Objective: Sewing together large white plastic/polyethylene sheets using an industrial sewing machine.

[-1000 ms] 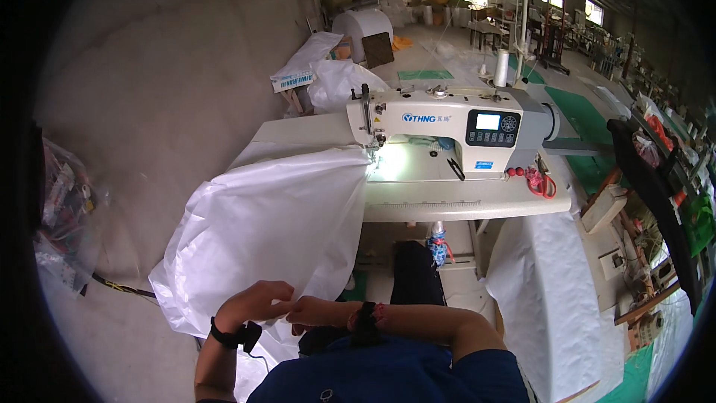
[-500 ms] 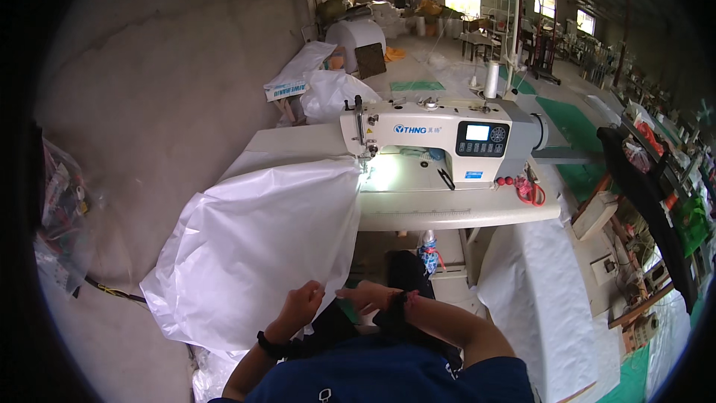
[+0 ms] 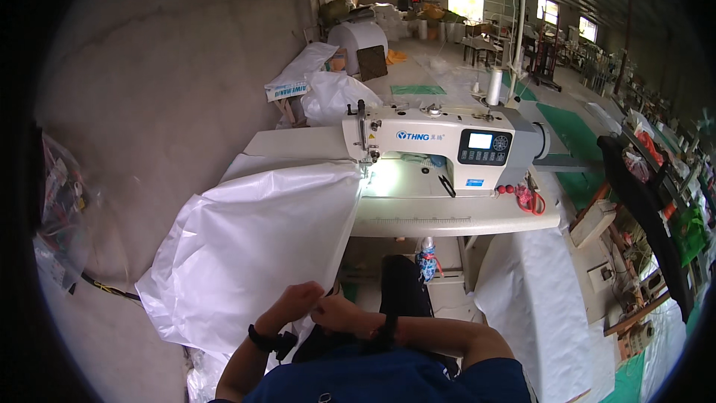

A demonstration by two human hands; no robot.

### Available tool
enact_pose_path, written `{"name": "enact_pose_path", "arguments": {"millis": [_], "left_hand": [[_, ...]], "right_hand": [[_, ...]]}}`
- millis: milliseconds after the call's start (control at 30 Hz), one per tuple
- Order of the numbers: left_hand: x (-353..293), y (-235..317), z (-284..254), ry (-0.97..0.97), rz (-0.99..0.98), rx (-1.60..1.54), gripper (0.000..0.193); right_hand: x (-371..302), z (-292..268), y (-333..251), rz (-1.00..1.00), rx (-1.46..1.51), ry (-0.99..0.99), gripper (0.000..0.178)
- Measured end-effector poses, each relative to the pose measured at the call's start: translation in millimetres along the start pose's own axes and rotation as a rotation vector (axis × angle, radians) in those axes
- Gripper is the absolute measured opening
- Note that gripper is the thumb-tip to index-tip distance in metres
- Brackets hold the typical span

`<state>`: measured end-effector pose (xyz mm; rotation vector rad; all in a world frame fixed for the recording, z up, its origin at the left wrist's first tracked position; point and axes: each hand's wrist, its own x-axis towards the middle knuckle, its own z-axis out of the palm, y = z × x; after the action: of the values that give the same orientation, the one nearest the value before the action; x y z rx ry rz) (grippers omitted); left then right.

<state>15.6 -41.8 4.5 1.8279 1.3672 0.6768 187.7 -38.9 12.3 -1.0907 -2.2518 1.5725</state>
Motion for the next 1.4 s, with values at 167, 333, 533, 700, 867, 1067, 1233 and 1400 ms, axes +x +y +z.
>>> {"name": "enact_pose_path", "arguments": {"millis": [167,333,533,700,867,1067,1233,1400], "left_hand": [[2,-5,13,-0.020,-0.136,-0.164,0.025],[-12,-27,23,-0.054,-0.170,-0.152,0.028],[-35,20,34,0.193,0.074,0.126,0.016],[-11,49,28,-0.147,0.437,0.615,0.010],[-11,48,30,0.071,0.212,0.206,0.012],[19,44,29,0.097,0.205,0.299,0.013],[48,47,34,0.173,0.176,0.293,0.011],[72,46,33,0.178,0.074,0.296,0.014]], "right_hand": [[-6,-6,-3,0.053,0.040,-0.046,0.032],[12,-37,27,-0.099,-0.114,-0.257,0.029],[70,-149,24,0.227,-0.280,0.594,0.034],[134,-171,64,0.248,-0.697,0.776,0.032],[131,-145,63,0.293,-0.976,0.772,0.043],[114,-124,71,0.301,-0.632,0.833,0.051],[123,-133,82,0.277,-0.299,0.821,0.050],[125,-128,86,0.230,-0.260,0.838,0.054]]}}
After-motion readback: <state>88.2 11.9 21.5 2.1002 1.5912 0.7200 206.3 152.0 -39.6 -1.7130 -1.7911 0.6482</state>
